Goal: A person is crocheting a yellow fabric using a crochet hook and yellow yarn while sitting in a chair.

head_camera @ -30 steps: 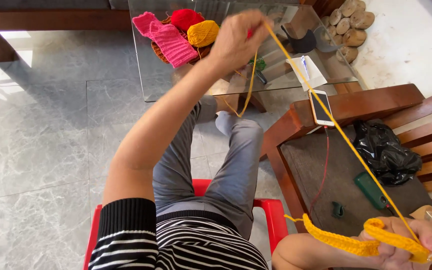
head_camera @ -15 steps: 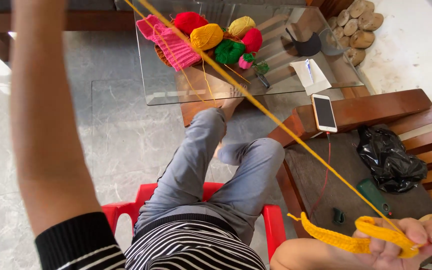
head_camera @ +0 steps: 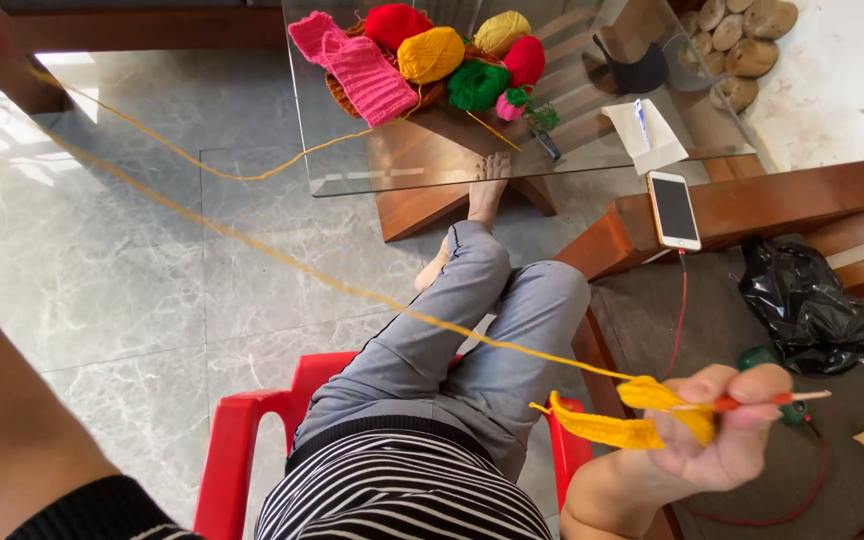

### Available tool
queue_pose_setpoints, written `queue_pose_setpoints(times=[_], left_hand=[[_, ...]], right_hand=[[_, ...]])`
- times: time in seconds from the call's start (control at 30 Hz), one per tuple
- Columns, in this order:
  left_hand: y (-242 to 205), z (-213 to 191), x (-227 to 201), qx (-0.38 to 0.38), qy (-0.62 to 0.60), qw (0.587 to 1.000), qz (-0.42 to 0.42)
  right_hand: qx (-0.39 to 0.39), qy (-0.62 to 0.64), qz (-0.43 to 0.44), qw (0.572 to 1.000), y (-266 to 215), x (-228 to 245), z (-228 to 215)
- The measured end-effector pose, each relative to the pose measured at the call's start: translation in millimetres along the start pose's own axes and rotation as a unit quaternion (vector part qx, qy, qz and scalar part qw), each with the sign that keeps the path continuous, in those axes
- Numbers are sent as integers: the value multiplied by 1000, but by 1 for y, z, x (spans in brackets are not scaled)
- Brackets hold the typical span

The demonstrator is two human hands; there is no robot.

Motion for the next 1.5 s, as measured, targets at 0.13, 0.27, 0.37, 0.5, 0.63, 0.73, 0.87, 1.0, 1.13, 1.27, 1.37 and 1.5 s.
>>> queue_pose_setpoints(times=[0.13, 0.27, 0.37, 0.5, 0.63, 0.73, 0.87, 1.0, 1.13, 1.27, 1.37, 1.5], left_hand=[[7, 76, -32, 82, 28, 993, -79], [8, 122, -71, 150, 92, 983, -48], [-19, 131, -125, 197, -18, 980, 3], [-64, 129, -178, 256, -97, 961, 26], [-71, 142, -194, 280, -21, 957, 77], [-76, 145, -203, 282, 58, 953, 92], [-62, 151, -185, 297, -53, 952, 59], [34, 204, -55, 183, 254, 950, -12], [-12, 236, -31, 305, 265, 914, -43], [-50, 254, -52, 357, 16, 934, -10], [-18, 265, -5, 272, 395, 876, -62], [-40, 249, -36, 294, 324, 899, -25]], right_hand=[[14, -113, 48, 992, 6, -29, -9], [43, -184, 99, 977, 22, -80, -2], [25, -215, 136, 967, 24, -115, -14], [-14, -268, 196, 943, 19, -132, -34], [-26, -268, 208, 940, 18, -135, -37], [-24, -269, 208, 940, 15, -135, -33], [-10, -280, 195, 940, 16, -131, -25], [8, -288, 178, 941, 20, -124, -19], [4, -292, 160, 943, 23, -117, -23], [10, -296, 160, 942, 25, -113, -18], [7, -310, 161, 937, 23, -111, -15], [10, -308, 158, 938, 23, -110, -15]])
Point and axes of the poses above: each hand's wrist, its own y-axis towards the middle knuckle, its own z-axis out of the palm, x = y × z, the point moved 9 cm from there along y, towards the middle knuckle
